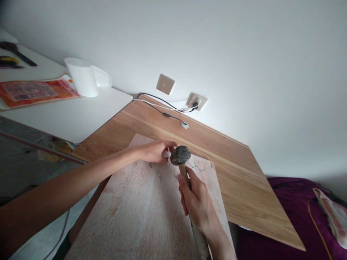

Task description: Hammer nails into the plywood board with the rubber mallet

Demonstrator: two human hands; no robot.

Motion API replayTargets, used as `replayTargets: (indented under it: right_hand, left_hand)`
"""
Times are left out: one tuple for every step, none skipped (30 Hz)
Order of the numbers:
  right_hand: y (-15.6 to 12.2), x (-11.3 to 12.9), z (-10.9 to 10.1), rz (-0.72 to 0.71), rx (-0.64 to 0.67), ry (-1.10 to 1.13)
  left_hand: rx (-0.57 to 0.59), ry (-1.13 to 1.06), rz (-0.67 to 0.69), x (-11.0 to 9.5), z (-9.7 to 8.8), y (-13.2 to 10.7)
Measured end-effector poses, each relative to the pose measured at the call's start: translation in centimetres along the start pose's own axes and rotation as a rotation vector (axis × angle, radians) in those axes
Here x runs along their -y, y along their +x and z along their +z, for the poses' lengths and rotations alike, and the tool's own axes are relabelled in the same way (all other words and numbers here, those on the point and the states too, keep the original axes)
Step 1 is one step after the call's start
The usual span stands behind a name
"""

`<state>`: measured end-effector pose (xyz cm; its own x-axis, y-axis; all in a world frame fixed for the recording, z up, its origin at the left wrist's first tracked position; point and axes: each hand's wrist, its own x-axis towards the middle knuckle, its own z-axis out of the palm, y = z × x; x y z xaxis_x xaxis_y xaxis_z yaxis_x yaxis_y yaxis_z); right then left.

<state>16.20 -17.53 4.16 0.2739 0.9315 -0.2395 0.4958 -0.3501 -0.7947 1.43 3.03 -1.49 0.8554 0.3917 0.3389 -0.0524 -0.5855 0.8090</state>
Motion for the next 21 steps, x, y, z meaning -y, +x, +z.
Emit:
replayTargets:
  right_hand:
    - [-0.2,-0.1,0.1,0.005,-0.005,0.007]
    - [-0.5,-0.2,0.1,0.012,-0.008,0.021]
    - [-0.9,-0.3,0.2,0.023,-0.007,0.036]
    - [-1.4,-0.5,0.3,0.04,-0.005,0.05]
    - [-1.9,-0.5,0.4,0.057,-0.004,0.057]
    - [-2.4,-0.6,0.5,0.071,-0.001,0.058]
    - [-2.9,-0.7,0.7,0.082,0.003,0.052]
    - [-3.2,-0.8,0.9,0.089,0.005,0.043]
    - [-3.5,-0.9,1.0,0.094,0.003,0.035]
    - [-3.6,-1.0,1.2,0.098,0.002,0.031]
    - [-3.7,-1.2,1.3,0.102,-0.002,0.032]
    - [-3.6,-1.4,1.4,0.104,-0.005,0.034]
    - [-3.6,-1.7,1.5,0.104,-0.006,0.035]
    - [-3.5,-2.0,1.5,0.1,-0.004,0.033]
    - [-3.3,-2.4,1.5,0.097,0.006,0.033]
    - [-3.2,-2.7,1.5,0.097,0.021,0.036]
    - [-3.2,-3.0,1.5,0.099,0.034,0.043]
    - [-3.1,-3.3,1.5,0.103,0.044,0.053]
    - [-3.1,-3.4,1.5,0.107,0.051,0.063]
    - [-3.1,-3.5,1.5,0.106,0.053,0.069]
    - [-3.1,-3.5,1.6,0.103,0.049,0.072]
  left_hand:
    - [0.004,-0.006,-0.016,0.0,-0.4,-0.1]
    - [0.002,-0.008,-0.032,-0.1,-0.9,-0.4]
    - [-0.01,-0.001,-0.045,-0.2,-1.5,-0.7]
    - [-0.019,0.027,-0.056,-0.4,-2.2,-1.1]
    - [-0.026,0.077,-0.063,-0.7,-2.9,-1.6]
    - [-0.012,0.144,-0.059,-1.2,-3.5,-2.1]
    - [0.028,0.229,-0.047,-1.8,-4.2,-2.6]
    - [0.078,0.31,-0.034,-2.5,-4.7,-3.2]
    - [0.126,0.376,-0.021,-3.2,-5.2,-3.7]
    - [0.167,0.419,-0.006,-4.0,-5.4,-4.1]
    - [0.199,0.456,0.005,-4.7,-5.5,-4.6]
    - [0.213,0.493,0.014,-5.3,-5.4,-4.9]
    - [0.221,0.532,0.027,-5.9,-5.2,-5.3]
    - [0.229,0.576,0.046,-6.3,-4.8,-5.6]
    - [0.229,0.619,0.068,-6.6,-4.4,-5.9]
    - [0.225,0.655,0.093,-6.7,-3.9,-6.1]
    - [0.221,0.685,0.118,-6.9,-3.5,-6.2]
    - [0.216,0.704,0.14,-6.9,-3.2,-6.3]
    - [0.215,0.715,0.158,-6.9,-3.0,-6.2]
    - [0.215,0.719,0.173,-6.7,-2.8,-6.1]
    - [0.217,0.709,0.187,-6.5,-2.8,-5.9]
